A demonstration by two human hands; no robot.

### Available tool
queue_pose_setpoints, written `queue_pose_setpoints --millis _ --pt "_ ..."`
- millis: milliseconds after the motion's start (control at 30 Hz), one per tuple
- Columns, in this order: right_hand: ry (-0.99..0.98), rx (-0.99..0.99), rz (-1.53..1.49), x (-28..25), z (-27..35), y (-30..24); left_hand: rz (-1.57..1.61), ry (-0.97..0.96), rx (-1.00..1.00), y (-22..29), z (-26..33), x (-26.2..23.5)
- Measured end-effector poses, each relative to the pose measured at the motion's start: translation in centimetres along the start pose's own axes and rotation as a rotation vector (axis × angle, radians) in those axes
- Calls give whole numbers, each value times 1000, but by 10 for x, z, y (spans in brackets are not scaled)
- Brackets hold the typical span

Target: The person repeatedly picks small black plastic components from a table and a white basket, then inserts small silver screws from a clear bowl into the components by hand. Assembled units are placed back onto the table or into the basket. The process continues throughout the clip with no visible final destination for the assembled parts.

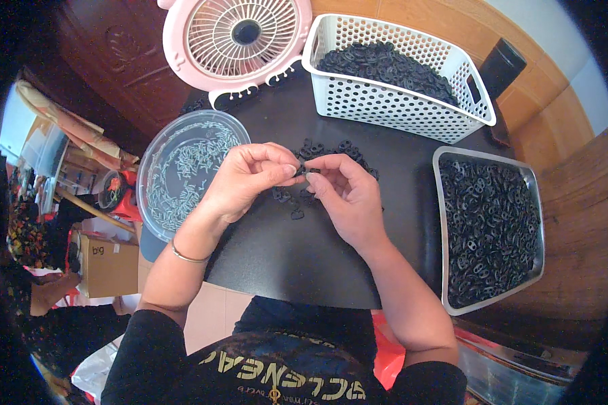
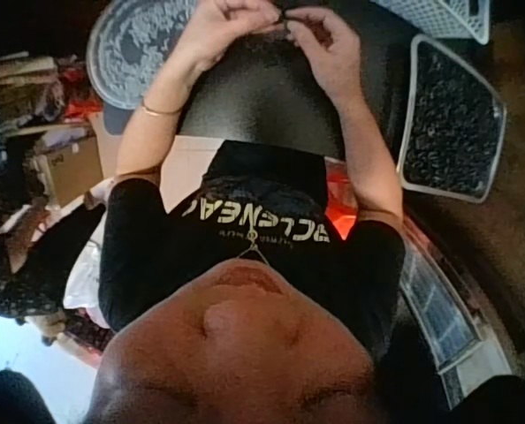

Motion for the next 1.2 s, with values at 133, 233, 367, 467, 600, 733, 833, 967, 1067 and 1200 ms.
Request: queue_pose_setpoints --millis 133,233,367,467,600,733,833,967,1067,1200 --pt "-10 -8 -16 0 0 0 29 -32 -3 -2 -1 -1" --pt "21 -13 -33 -2 -1 2 122 -12 -11 0 -1 1" --pt "59 18 -51 -4 -1 3 178 32 -32 0 -1 0" --pt "35 33 -65 -3 0 1 163 20 7 -5 -3 -3" --pt "38 23 -87 -1 0 3 166 33 16 -6 -2 -1" --pt "55 24 -101 -1 0 2 137 42 22 -6 -2 0" --pt "88 4 -86 -4 -1 3 129 39 21 -5 -2 1" --pt "79 -12 -57 -5 -2 5 128 37 10 -7 -1 1" --pt "87 14 -85 -5 -1 4 111 38 28 -7 -1 1" --pt "78 66 -102 -5 -2 4 112 32 38 -6 -1 2"
Point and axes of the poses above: each hand's wrist, its own z-axis away from the middle knuckle, its own x-axis out of the palm, y = z × x, the point moved 4 cm from there along -z, towards the middle knuckle, and after that the axes turned 8 degrees about y, right-handed, at the moved point
